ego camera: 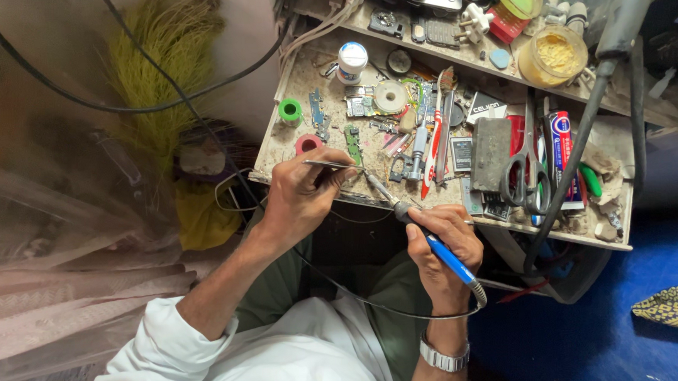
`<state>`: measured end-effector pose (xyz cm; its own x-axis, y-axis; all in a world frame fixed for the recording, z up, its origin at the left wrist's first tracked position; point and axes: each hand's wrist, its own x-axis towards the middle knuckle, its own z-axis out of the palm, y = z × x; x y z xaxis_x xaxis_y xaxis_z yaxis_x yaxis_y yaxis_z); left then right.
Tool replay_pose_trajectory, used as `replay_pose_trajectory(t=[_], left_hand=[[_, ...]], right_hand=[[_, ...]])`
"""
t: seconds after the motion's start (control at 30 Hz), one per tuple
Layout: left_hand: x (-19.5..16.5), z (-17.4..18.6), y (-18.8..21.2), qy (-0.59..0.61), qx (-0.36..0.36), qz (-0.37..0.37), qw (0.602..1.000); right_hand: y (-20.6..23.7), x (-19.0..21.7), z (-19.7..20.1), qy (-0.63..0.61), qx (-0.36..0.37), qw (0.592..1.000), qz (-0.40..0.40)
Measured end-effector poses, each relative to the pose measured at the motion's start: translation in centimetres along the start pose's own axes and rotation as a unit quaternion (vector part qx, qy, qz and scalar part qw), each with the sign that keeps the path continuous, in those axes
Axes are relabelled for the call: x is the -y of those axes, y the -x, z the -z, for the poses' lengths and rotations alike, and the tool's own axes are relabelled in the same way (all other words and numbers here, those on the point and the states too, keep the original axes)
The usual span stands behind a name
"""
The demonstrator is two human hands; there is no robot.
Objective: The person sits on the floor and uses a soldering iron to work on a small green circuit board. They hold the board with tweezers in the left hand and apply the soldering iron with the right hand, occasionally dipping the iron into a container of flux or solder.
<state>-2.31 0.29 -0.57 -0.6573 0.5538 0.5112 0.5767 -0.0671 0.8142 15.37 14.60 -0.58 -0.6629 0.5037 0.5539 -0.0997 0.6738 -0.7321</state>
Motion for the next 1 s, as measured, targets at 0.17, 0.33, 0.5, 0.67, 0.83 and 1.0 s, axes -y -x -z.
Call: replay_pose_trajectory(t=[0.17,0.33,0.5,0.67,0.83,1.0], left_hand=[[-0.05,-0.04,-0.02,0.0,0.003,0.011,1.0],[-0.04,-0.06,0.04,0.008,0.003,0.009,1.0],[0.02,-0.01,0.05,-0.001,0.005,0.002,1.0],[-0.05,-0.04,0.09,-0.007,-0.003,0.003,1.0],[-0.06,-0.07,0.01,-0.012,0.0,0.001,1.0],[-0.1,-0.1,0.07,-0.006,-0.004,-0.004,1.0]], right_hand=[[-0.03,0.04,0.01,-0.007,0.0,1.0,-0.003],[0.02,0.14,0.07,-0.002,0.0,1.0,-0.007],[0.02,0.14,0.05,-0.007,0.002,1.0,-0.007],[-0.03,0.05,0.04,0.002,0.004,1.0,-0.005],[0.02,0.12,0.11,0.003,0.005,1.0,-0.009],[-0.01,0.09,0.14,0.005,0.004,1.0,0.003]])
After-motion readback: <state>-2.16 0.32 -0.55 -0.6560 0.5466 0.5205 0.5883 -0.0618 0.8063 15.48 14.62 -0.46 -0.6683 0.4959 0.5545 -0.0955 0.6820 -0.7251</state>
